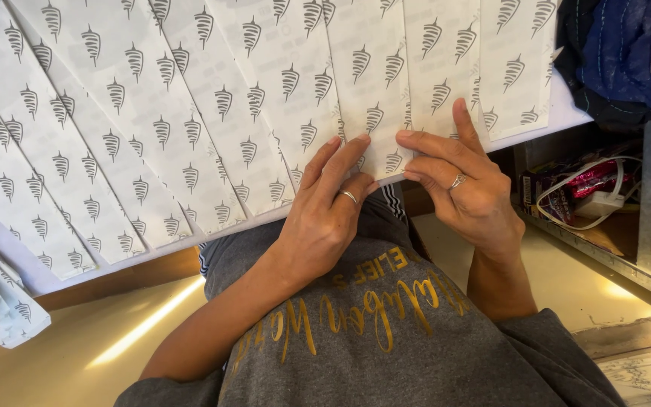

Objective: Folding printed paper sheets and applying glue to the edges of fan-folded paper stacks.

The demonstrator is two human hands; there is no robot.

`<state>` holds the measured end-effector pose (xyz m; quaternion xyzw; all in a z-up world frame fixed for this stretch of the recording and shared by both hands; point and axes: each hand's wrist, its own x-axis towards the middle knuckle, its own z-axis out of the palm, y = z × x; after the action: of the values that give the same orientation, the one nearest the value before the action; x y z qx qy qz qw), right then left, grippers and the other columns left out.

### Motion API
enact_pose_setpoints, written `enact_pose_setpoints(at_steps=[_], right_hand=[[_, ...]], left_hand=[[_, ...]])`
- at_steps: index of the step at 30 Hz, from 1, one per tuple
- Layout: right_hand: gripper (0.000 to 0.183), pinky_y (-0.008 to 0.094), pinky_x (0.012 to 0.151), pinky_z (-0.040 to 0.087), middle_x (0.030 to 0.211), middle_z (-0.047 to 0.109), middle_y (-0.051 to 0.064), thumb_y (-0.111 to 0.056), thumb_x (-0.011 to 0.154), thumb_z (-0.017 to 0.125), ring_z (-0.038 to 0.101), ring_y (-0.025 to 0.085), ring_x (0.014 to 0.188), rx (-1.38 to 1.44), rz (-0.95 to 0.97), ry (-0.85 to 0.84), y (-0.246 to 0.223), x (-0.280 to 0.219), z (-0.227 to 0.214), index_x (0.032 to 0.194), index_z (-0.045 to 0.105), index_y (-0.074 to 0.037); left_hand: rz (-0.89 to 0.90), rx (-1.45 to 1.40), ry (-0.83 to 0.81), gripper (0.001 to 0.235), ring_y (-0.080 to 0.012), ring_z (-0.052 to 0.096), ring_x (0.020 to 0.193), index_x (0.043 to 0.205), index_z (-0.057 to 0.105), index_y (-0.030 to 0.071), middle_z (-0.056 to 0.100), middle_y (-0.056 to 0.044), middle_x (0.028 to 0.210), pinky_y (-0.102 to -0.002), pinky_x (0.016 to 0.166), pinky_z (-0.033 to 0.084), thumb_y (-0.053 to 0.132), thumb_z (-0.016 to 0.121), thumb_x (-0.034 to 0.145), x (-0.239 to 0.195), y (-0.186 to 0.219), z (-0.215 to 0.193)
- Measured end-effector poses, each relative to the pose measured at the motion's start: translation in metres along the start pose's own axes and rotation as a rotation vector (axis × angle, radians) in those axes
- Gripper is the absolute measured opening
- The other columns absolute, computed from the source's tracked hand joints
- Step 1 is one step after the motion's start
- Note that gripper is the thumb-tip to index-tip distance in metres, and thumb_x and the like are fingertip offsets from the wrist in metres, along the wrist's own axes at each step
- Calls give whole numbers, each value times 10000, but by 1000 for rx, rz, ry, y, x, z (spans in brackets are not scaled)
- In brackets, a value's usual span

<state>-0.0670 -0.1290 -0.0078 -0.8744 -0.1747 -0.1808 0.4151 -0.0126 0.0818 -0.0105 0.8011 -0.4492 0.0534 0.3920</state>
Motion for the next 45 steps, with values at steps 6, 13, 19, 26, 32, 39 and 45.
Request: enact_pose_setpoints(at_steps=[6, 13, 19, 26, 32, 39, 45], right_hand=[[81, 616, 1294, 249, 1129, 702, 288, 130, 973, 685, 712, 327, 1043, -7, 125, 97, -14, 10, 8, 893, 676, 125], [119, 628, 1264, 329, 1112, 704, 293, 163, 939, 743, 717, 341, 997, -32, 171, 128, -25, 20, 10, 877, 656, 111], [241, 649, 1278, 299, 1102, 714, 273, 118, 905, 815, 714, 362, 1047, -64, 190, 176, -26, 19, 18, 1056, 632, 80], [85, 580, 1318, 290, 1111, 713, 248, 161, 992, 701, 715, 305, 1038, 0, 304, 176, -29, 18, 14, 1023, 689, 83], [106, 566, 1308, 313, 1099, 716, 248, 178, 980, 719, 721, 298, 1027, -21, 276, 168, -31, 20, 14, 1021, 694, 83], [139, 570, 1308, 325, 1084, 720, 261, 221, 955, 730, 720, 313, 1024, -14, 277, 162, -29, 21, 12, 1006, 692, 98], [238, 607, 1299, 291, 1093, 726, 233, 115, 891, 882, 705, 305, 1052, -140, 325, 192, -38, 23, 21, 991, 672, 67]], left_hand=[[-211, -105, 17, 123, -326, 611, 1230, 958, 583, -66, 538, -246, 1287, -517, 1216, 307, -17, 532, 1059, 11, 9, -2], [-259, -142, 88, 178, -371, 641, 1167, 846, 541, -56, 511, -273, 1238, -521, 1135, 342, -36, 599, 1013, 17, 10, 1], [-314, -186, 68, 95, -377, 621, 1194, 958, 527, -46, 492, -283, 1269, -500, 1069, 403, -53, 611, 1001, 18, 12, -2], [-417, -340, 39, 165, -369, 607, 1272, 1119, 503, -15, 453, -237, 1345, -494, 1109, 447, -119, 499, 991, 16, 16, -8], [-385, -190, 74, 234, -389, 531, 1248, 1173, 540, -43, 526, -235, 1271, -502, 1111, 397, 62, 633, 985, 21, 13, 2], [-369, -213, -5, 313, -389, 503, 1290, 1268, 475, -40, 486, -233, 1310, -500, 1122, 400, -113, 571, 980, 16, 7, 1], [-360, -232, 12, 281, -423, 494, 1312, 1228, 476, -46, 462, -259, 1348, -513, 1130, 415, -161, 494, 971, 12, 12, 0]])
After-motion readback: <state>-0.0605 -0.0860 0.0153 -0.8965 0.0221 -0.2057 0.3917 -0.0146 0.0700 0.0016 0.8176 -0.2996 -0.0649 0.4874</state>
